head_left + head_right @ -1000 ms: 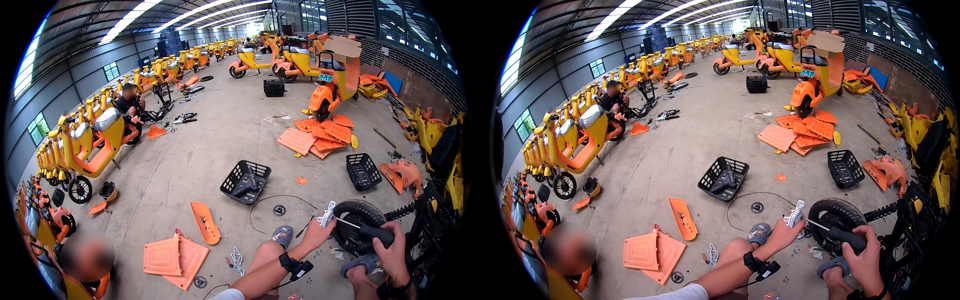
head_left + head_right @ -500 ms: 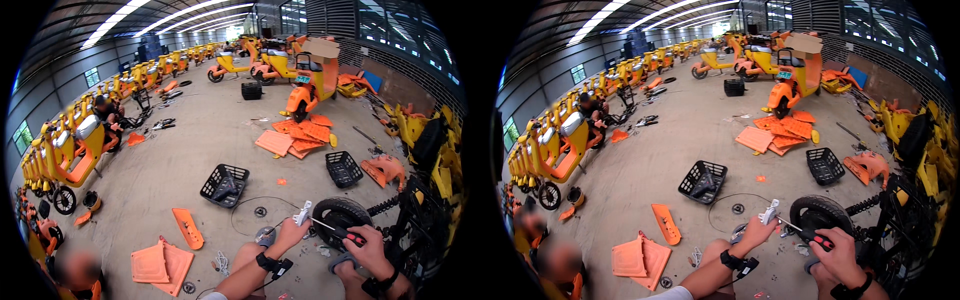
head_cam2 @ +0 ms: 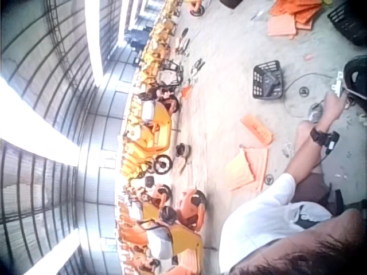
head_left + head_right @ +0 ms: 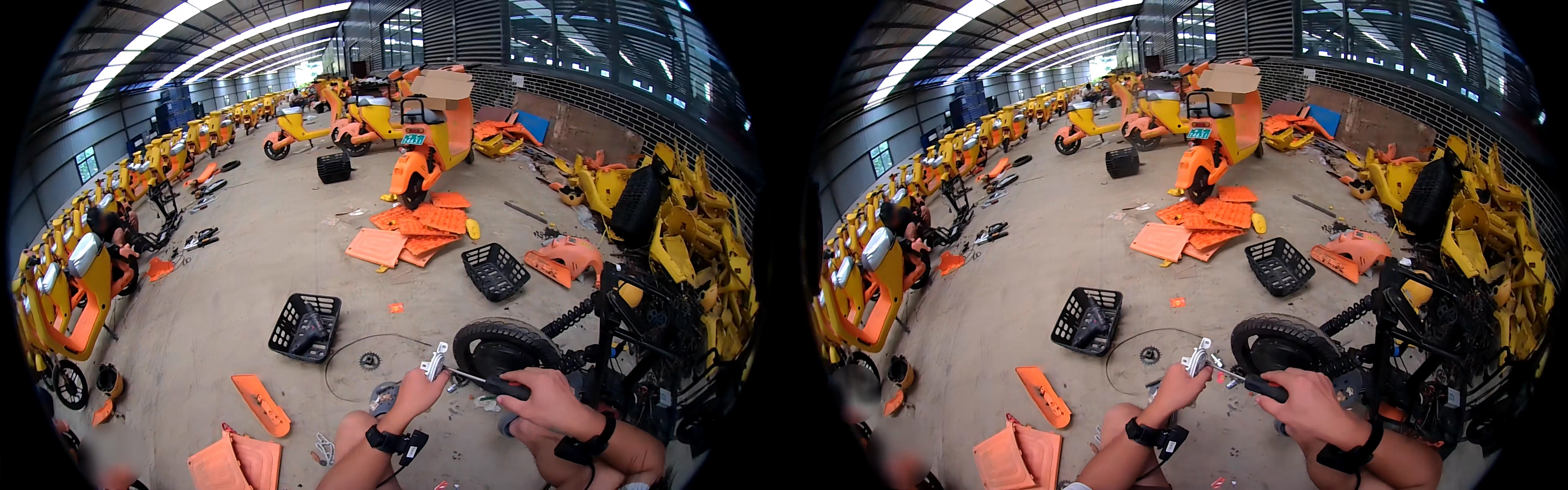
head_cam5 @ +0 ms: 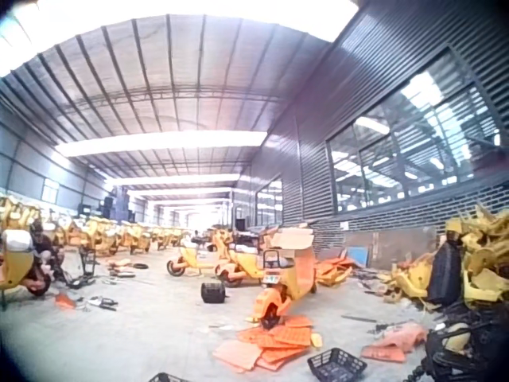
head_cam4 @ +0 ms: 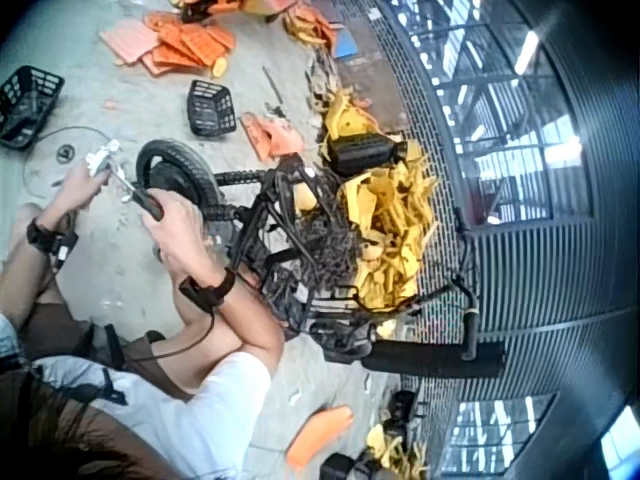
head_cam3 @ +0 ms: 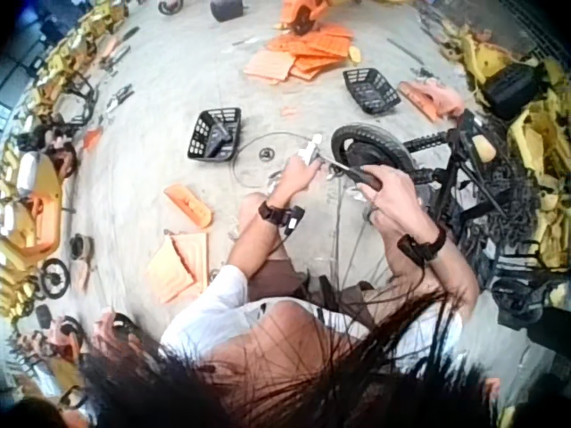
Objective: The person disassembles a light component using a screwdriver, removing screws and separating the internal parts while sitting in a workspace containing various moped frames and components.
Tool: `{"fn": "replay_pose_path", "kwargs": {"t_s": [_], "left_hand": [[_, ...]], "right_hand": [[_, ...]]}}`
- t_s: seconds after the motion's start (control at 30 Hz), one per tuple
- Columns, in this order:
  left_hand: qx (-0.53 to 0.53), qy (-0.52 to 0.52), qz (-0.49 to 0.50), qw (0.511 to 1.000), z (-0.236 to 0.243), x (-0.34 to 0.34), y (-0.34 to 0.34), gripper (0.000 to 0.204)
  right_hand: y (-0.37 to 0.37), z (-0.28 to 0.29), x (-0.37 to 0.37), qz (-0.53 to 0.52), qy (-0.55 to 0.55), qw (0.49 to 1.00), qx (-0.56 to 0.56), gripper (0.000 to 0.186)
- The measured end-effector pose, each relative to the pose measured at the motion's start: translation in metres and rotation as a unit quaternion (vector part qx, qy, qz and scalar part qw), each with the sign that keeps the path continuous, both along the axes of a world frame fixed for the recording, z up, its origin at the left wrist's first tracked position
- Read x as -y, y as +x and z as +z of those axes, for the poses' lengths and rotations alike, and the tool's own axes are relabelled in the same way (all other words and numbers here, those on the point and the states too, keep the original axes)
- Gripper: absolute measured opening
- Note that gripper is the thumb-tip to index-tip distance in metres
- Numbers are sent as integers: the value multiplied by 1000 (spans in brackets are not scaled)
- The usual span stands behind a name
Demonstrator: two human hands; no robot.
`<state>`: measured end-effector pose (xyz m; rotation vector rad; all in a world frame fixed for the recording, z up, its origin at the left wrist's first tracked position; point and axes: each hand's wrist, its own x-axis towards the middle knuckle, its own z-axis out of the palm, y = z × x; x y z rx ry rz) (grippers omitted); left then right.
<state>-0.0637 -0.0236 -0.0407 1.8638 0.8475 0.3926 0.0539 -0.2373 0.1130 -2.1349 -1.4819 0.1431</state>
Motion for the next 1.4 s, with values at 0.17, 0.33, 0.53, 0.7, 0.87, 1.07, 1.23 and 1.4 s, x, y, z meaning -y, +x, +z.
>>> {"fn": "replay_pose_path", "kwargs": {"t_s": [0.17, 0.33, 0.53, 0.7, 0.87, 1.07, 1.23, 1.4], "left_hand": [[34, -43, 21, 998, 11, 1, -3, 42], [31, 63, 20, 997, 7, 4, -5, 28], [116, 21, 36, 992, 2, 5, 1, 19], [118, -57, 30, 991, 17, 5, 0, 20], [119, -109, 21, 987, 25, 9, 1, 21], [120, -87, 32, 988, 22, 7, -3, 20], [101, -58, 40, 992, 17, 3, -10, 20], [125, 28, 49, 991, 0, 2, -4, 19]], "right_hand": [[-3, -8, -3, -17, -2, 1000, 9, 34], [10, -6, -2, -27, -33, 993, -114, 32], [28, -8, -4, -87, -125, 900, -409, 32], [25, -15, 0, -20, -47, 979, -197, 45], [15, -7, 3, -17, -29, 996, -88, 43], [9, -11, -1, -25, -43, 994, -101, 40], [9, -10, -7, -33, -34, 982, -184, 36], [27, -34, -10, -39, -54, 928, -366, 36]]}}
